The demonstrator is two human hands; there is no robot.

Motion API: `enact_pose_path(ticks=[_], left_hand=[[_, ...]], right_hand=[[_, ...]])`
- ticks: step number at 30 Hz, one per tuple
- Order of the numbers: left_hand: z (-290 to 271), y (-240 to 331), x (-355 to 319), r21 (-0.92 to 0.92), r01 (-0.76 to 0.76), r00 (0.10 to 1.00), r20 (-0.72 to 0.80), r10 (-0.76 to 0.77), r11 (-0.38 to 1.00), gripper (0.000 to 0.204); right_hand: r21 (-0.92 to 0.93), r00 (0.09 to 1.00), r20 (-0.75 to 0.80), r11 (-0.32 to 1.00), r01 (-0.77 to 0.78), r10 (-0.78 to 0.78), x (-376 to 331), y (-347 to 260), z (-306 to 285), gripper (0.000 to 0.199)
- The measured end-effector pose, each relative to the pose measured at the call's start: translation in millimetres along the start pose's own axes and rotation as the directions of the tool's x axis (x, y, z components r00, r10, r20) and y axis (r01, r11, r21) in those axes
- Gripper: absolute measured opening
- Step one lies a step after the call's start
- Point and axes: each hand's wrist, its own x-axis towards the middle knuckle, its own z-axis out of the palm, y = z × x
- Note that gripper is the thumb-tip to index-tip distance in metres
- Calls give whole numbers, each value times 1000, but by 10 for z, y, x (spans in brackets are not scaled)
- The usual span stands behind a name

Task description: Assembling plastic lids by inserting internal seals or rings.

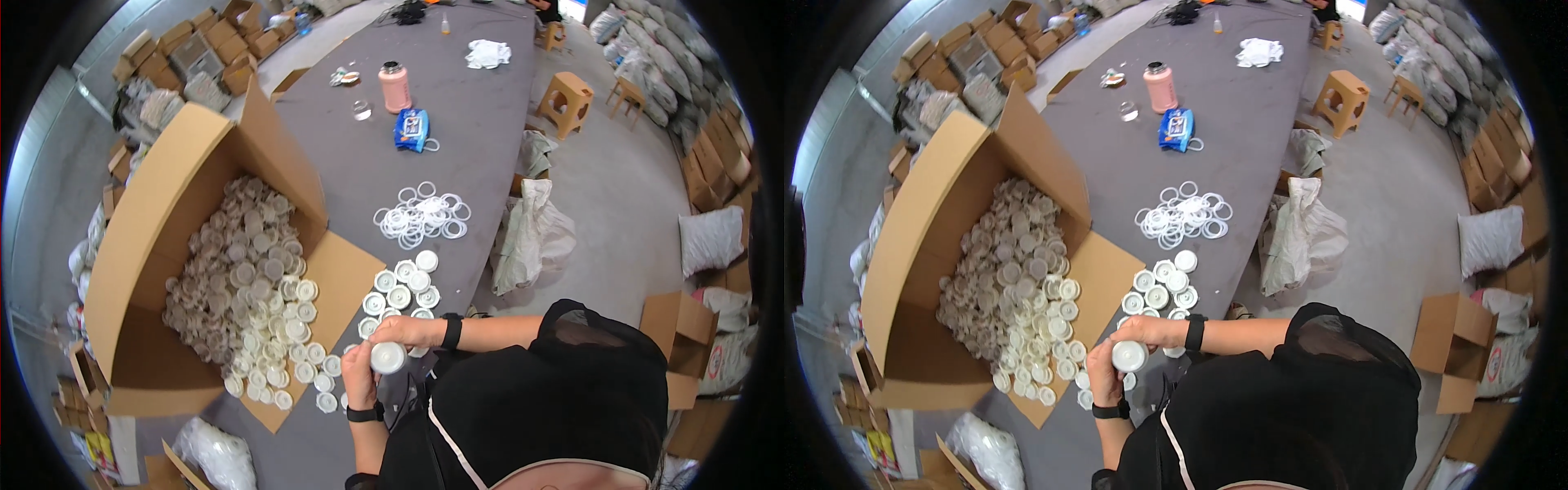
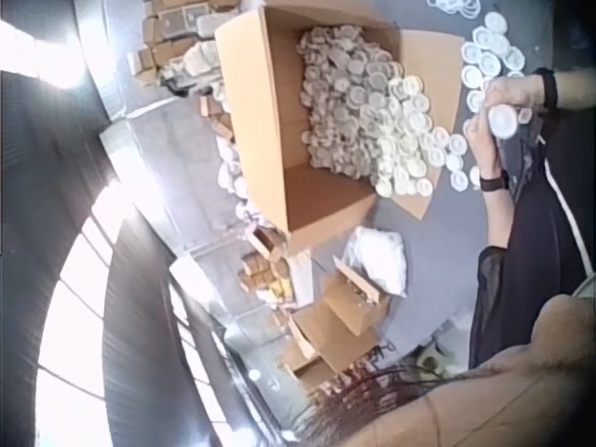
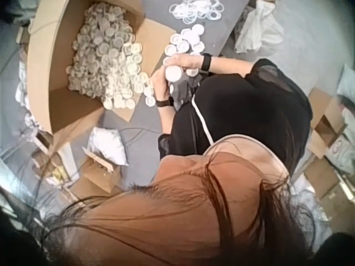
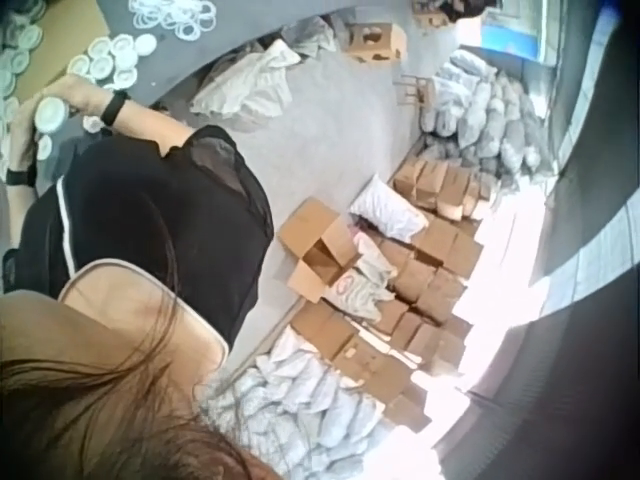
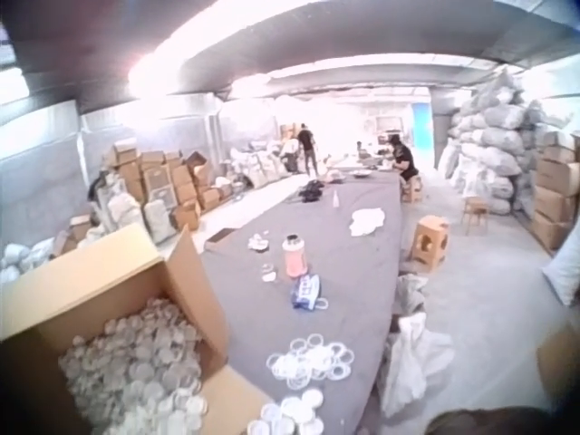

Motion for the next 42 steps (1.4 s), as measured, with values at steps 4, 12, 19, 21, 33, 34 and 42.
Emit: enact_pose_path(ticks=[4,12,19,21,33,34,42], left_hand=[[-215,-468,-41,-80,161,984,-69,-166,984,17],[-844,-1226,210,607,48,900,-371,229,793,17],[-1027,-1296,396,991,61,834,-116,539,119,22],[-1092,-1321,446,981,56,848,-145,510,186,22],[-443,-1076,661,-253,80,980,-155,-122,964,12],[-484,-1143,704,-255,76,979,-166,-121,964,12],[-1044,-1166,661,892,449,640,-364,676,55,14]], right_hand=[[-275,990,13,952,-134,143,55,201,-123,23],[-133,945,-147,941,-311,291,331,981,-421,26],[-45,892,-345,944,-326,292,426,1177,-707,28],[-30,882,-385,951,-308,273,360,1155,-724,29],[113,944,-314,992,-65,97,244,689,-809,29],[113,947,-305,991,-71,103,239,677,-862,29],[72,902,-392,983,-166,181,231,706,-1214,28]])
